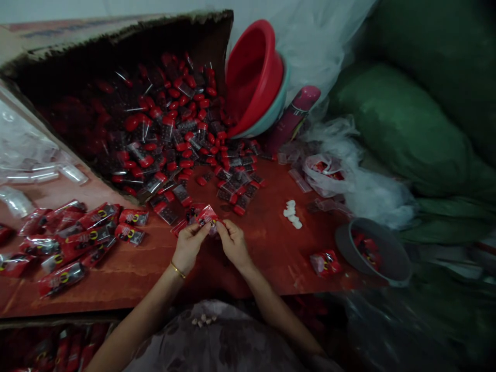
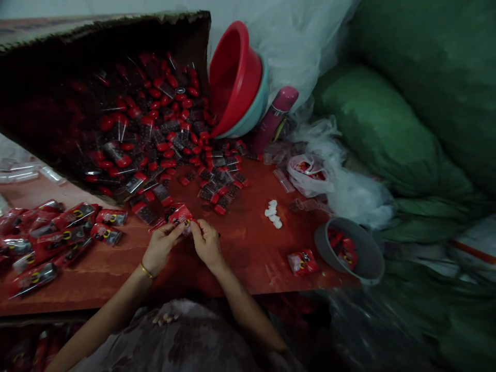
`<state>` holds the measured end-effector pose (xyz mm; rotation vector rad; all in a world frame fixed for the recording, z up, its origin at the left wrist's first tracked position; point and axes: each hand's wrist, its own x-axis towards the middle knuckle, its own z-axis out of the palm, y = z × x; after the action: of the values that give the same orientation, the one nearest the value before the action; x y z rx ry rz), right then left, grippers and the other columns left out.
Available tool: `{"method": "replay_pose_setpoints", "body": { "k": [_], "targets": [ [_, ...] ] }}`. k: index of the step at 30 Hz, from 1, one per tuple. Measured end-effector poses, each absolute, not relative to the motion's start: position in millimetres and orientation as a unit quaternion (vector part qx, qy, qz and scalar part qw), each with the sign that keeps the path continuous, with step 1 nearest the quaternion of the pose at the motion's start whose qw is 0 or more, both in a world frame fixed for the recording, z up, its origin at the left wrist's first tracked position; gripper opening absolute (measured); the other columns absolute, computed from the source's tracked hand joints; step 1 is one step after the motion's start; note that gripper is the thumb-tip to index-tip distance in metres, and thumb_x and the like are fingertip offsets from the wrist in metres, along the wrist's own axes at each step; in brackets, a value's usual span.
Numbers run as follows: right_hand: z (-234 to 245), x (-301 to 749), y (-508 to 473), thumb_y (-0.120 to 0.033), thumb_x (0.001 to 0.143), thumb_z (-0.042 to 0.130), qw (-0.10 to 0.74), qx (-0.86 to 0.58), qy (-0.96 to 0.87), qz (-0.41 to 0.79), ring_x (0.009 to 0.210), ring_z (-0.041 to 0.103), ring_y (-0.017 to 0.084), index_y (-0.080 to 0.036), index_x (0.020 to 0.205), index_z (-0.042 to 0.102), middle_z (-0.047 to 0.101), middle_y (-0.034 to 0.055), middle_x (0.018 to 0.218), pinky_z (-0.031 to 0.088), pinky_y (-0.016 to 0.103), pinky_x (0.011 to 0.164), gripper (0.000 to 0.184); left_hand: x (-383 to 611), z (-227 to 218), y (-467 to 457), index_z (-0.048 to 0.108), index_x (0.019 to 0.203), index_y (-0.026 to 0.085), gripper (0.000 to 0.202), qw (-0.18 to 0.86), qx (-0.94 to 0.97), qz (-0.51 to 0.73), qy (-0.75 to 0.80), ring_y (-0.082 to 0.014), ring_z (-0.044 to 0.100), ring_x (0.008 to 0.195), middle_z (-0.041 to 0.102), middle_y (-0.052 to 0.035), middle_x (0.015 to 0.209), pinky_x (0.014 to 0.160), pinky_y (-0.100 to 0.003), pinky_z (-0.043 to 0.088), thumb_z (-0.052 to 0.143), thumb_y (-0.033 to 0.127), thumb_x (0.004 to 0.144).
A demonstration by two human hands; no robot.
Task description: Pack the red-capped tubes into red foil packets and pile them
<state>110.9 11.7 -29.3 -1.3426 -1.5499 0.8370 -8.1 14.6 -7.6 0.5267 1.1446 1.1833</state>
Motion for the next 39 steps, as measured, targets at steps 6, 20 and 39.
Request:
{"method": "replay_pose_setpoints", "body": {
  "k": [6, 20, 39],
  "targets": [
    [-19, 172, 56, -0.013, 0.081, 0.043, 0.262, -0.593, -0.755, 0.099, 0.1, 0.051, 0.027, -0.016, 0.105, 0.061, 0.064, 0.0118, 0.108, 0.039, 0.04, 0.085, 0.03, -19, 0, 20, 0.065, 0.066, 0.015, 0.039, 0.703, 0.144, 0.49, 0.495, -0.0128, 0.062, 0.064, 0.067, -0.0001, 0.066, 0.065, -0.026, 0.047, 0.085, 0.037, 0.042],
    [-27, 206, 40, -0.032, 0.082, 0.056, 0.132, -0.566, -0.813, 0.041, 0.104, 0.049, 0.03, -0.013, 0.114, 0.055, 0.06, 0.0153, 0.116, 0.034, 0.044, 0.089, 0.037, -21, 11, 21, 0.066, 0.072, 0.017, 0.034, 0.748, 0.112, 0.454, 0.47, -0.0168, 0.067, 0.072, 0.071, -0.0025, 0.072, 0.068, -0.026, 0.047, 0.083, 0.037, 0.05],
    [-6, 166, -17, -0.03, 0.075, 0.064, 0.37, -0.51, -0.753, 0.19, 0.081, 0.064, 0.018, -0.023, 0.102, 0.058, 0.067, 0.0034, 0.091, 0.051, 0.029, 0.074, 0.028, -11, 0, 17, 0.067, 0.067, 0.014, 0.04, 0.698, 0.186, 0.461, 0.515, -0.0125, 0.06, 0.06, 0.068, -0.0026, 0.065, 0.063, -0.026, 0.046, 0.083, 0.043, 0.045]
  ]
}}
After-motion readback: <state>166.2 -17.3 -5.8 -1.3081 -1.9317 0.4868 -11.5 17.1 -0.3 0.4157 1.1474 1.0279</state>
